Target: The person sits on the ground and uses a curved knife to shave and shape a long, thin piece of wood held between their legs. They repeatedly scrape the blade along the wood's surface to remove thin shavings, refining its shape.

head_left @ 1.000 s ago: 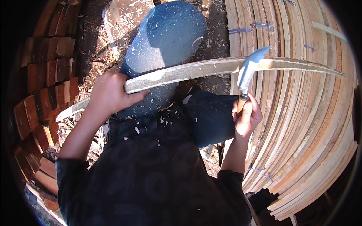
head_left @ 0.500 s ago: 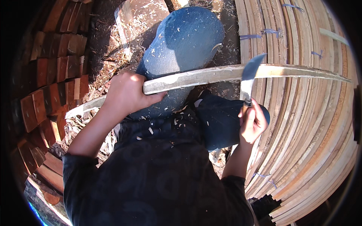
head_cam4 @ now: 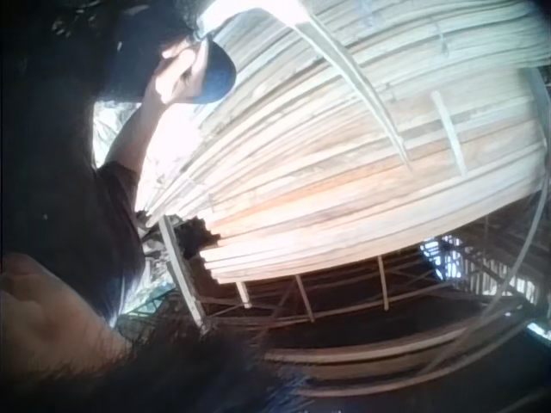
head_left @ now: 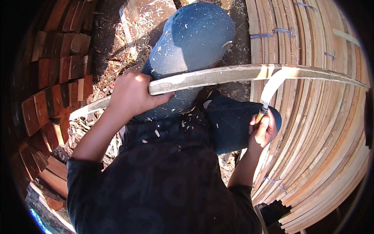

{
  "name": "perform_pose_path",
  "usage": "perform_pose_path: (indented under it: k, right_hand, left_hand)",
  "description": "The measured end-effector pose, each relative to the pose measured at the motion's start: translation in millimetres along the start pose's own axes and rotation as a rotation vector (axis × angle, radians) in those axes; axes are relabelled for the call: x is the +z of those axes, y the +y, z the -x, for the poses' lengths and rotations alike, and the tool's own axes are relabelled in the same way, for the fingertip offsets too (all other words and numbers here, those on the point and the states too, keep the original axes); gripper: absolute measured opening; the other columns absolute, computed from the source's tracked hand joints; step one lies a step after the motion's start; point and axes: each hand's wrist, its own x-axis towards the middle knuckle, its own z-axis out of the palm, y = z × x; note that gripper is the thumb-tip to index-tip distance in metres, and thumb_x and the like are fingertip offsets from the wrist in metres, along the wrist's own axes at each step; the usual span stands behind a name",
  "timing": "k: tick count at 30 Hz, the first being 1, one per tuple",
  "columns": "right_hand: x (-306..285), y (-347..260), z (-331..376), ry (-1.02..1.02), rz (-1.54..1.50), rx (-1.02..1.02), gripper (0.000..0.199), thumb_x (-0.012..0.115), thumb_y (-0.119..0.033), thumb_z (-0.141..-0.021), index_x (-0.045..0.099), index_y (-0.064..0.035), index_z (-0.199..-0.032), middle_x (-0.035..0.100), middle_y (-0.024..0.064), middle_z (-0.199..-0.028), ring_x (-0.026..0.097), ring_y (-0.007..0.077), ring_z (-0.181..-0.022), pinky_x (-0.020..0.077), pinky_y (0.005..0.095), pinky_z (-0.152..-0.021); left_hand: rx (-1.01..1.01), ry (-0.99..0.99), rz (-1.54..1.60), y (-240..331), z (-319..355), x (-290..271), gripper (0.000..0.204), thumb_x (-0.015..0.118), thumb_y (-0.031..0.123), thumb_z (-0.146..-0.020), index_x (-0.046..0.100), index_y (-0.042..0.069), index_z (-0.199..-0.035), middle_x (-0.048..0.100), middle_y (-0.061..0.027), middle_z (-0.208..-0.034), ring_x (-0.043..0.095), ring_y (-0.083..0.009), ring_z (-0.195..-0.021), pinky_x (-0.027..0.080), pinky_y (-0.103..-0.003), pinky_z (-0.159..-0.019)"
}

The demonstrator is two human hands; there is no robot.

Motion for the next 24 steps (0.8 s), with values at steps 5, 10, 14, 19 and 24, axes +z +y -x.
perform_pose_path:
  k: [5, 10, 14, 19, 24]
  right_hand:
    - [8.5, -0.3, 0.0, -0.046, -0.045, 0.060, 0.040, 0.051, -0.025, -0.099, 0.052, 0.0032, -0.126, 0.053, 0.0055, -0.064, 0.044, 0.0071, -0.045, 0.0324, 0.0187, -0.038]
    - [-9.4, -6.3, -23.2, 0.090, -0.472, -0.017, 0.042, 0.045, -0.027, -0.101, 0.049, 0.0056, -0.129, 0.054, 0.0045, -0.065, 0.044, 0.0050, -0.046, 0.0315, 0.0162, -0.038]
    - [4.5, 1.0, -3.9, -0.201, -0.004, 0.041, 0.043, 0.042, -0.027, -0.102, 0.048, 0.0064, -0.130, 0.053, 0.0060, -0.064, 0.042, 0.0061, -0.045, 0.0334, 0.0184, -0.039]
    - [11.4, -6.0, -16.1, -0.019, -0.347, 0.073, 0.041, 0.044, -0.025, -0.102, 0.048, 0.0057, -0.129, 0.051, 0.0053, -0.061, 0.041, 0.0064, -0.042, 0.0317, 0.0184, -0.037]
    - [-12.3, -1.8, -32.3, -0.008, -0.320, 0.018, 0.045, 0.043, -0.031, -0.102, 0.047, 0.0036, -0.131, 0.050, 0.0049, -0.062, 0.041, 0.0063, -0.042, 0.0332, 0.0188, -0.037]
  left_hand:
    - [0.024, 0.021, 0.036, -1.8, -4.1, 4.5, 0.048, 0.077, 0.047, -0.063, 0.068, 0.000, -0.064, 0.061, -0.0169, -0.057, 0.064, -0.0325, -0.056, 0.053, -0.040, -0.057]
    - [-0.030, -0.024, 0.005, 0.8, -2.6, 1.6, 0.048, 0.077, 0.047, -0.063, 0.069, 0.000, -0.065, 0.061, -0.0174, -0.057, 0.064, -0.0331, -0.056, 0.053, -0.041, -0.058]
    - [-0.034, -0.022, 0.004, -0.3, 0.0, 2.4, 0.048, 0.077, 0.047, -0.063, 0.069, 0.000, -0.065, 0.061, -0.0173, -0.057, 0.064, -0.0331, -0.055, 0.053, -0.040, -0.058]
    - [-0.028, -0.044, 0.028, -1.2, -2.1, 2.0, 0.046, 0.077, 0.045, -0.063, 0.069, 0.000, -0.065, 0.060, -0.0178, -0.055, 0.064, -0.0334, -0.056, 0.053, -0.041, -0.059]
    - [-0.011, -0.031, 0.019, -0.4, -3.0, 1.4, 0.045, 0.078, 0.044, -0.063, 0.069, 0.000, -0.065, 0.061, -0.0186, -0.056, 0.064, -0.0338, -0.056, 0.053, -0.041, -0.059]
